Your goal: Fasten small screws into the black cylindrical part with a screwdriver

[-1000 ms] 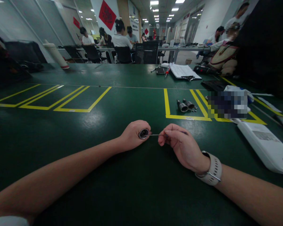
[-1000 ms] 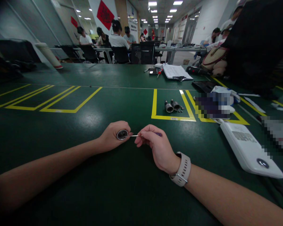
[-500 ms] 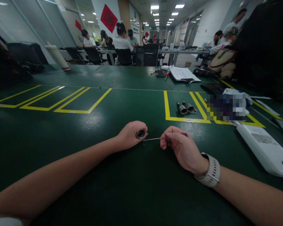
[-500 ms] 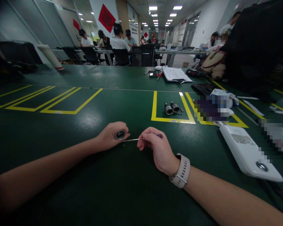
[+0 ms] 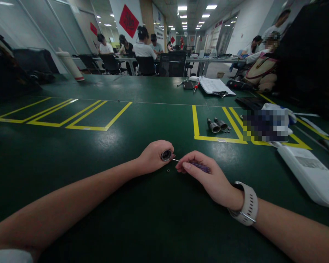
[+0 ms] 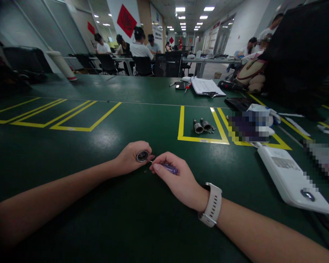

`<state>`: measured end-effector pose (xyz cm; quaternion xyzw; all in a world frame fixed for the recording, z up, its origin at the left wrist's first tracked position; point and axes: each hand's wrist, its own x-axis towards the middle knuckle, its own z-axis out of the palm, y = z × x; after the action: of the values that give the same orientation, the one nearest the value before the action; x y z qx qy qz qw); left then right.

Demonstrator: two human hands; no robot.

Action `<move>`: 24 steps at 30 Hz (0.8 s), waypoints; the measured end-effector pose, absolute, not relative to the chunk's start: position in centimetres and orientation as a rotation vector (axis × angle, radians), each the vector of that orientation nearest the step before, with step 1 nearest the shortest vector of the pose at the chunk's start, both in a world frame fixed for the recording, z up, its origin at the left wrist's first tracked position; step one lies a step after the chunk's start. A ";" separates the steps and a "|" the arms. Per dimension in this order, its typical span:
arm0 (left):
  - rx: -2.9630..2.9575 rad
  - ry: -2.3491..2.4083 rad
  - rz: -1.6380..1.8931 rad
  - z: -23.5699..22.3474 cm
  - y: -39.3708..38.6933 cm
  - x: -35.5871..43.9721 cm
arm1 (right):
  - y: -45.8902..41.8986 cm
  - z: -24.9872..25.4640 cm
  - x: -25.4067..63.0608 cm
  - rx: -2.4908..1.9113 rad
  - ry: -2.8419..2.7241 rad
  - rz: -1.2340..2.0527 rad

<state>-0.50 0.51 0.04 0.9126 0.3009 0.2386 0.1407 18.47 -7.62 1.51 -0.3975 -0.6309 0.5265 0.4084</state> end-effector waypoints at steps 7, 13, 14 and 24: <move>2.591 0.904 0.698 0.0 0.4 -0.5 | -7.8 1.4 18.5 -0.946 -1.595 1.318; 2.675 0.824 0.682 0.1 0.4 -0.3 | -8.6 1.9 18.3 -1.075 -1.708 0.977; 2.689 0.811 0.685 0.1 0.4 -0.3 | -8.6 2.0 18.3 -1.095 -1.729 0.947; 2.650 0.766 0.765 0.1 0.2 -0.6 | -7.5 1.2 18.3 -0.968 -1.318 1.416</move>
<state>-0.57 0.15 0.11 0.9167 0.2650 0.2647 0.1392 18.26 -7.47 1.22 -0.3949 -0.5379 0.5778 0.4699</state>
